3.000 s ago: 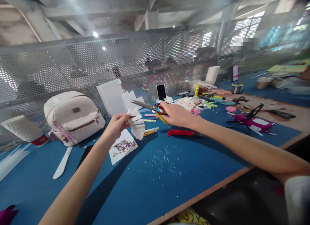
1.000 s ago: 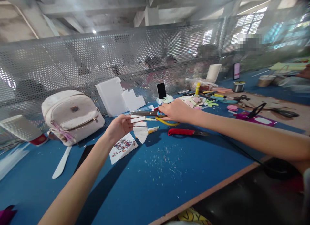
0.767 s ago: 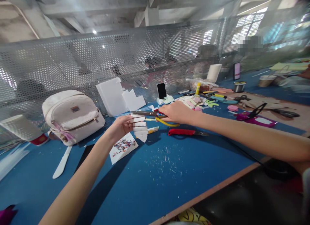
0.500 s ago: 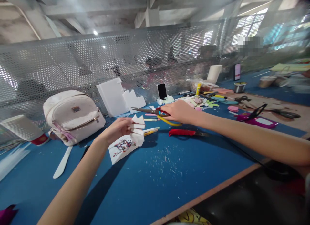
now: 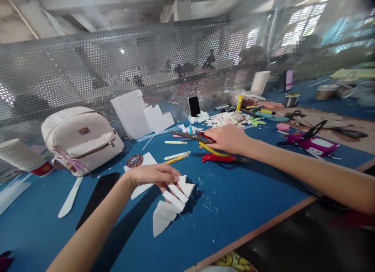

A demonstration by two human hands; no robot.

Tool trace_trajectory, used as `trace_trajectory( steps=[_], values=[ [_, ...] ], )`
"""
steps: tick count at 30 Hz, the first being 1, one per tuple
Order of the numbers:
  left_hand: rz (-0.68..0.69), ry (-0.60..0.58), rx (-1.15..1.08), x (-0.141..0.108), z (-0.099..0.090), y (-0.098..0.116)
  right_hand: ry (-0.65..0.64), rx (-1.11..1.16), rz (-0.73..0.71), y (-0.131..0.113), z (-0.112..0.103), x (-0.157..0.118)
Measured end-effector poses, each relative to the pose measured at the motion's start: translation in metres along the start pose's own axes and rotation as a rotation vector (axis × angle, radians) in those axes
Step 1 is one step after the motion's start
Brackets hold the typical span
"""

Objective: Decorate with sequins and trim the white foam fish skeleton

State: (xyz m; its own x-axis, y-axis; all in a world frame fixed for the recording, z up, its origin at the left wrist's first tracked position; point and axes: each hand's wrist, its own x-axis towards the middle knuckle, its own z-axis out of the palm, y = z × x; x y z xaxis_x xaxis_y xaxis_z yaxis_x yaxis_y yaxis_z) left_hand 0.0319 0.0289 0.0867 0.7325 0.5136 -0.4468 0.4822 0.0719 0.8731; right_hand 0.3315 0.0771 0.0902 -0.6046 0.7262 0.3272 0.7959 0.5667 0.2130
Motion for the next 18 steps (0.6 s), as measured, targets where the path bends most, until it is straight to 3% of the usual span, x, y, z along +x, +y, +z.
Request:
trace_trajectory(
  steps=[4,11,13,16,18],
  values=[
    [0.054,0.006,0.152,0.032,0.003,-0.006,-0.031,-0.017,-0.018,-0.002,0.005,-0.006],
    [0.113,-0.084,0.315,0.064,0.006,0.008,-0.022,-0.026,-0.011,0.001,0.013,-0.005],
    [0.156,-0.020,0.393,0.058,0.011,0.009,-0.010,-0.034,-0.013,0.003,0.016,-0.006],
    [0.271,0.251,0.660,0.031,0.013,0.008,-0.017,-0.077,-0.045,0.004,0.019,-0.010],
    [0.292,0.329,0.692,0.009,0.010,0.008,-0.031,-0.129,-0.078,0.001,0.019,-0.012]
  ],
)
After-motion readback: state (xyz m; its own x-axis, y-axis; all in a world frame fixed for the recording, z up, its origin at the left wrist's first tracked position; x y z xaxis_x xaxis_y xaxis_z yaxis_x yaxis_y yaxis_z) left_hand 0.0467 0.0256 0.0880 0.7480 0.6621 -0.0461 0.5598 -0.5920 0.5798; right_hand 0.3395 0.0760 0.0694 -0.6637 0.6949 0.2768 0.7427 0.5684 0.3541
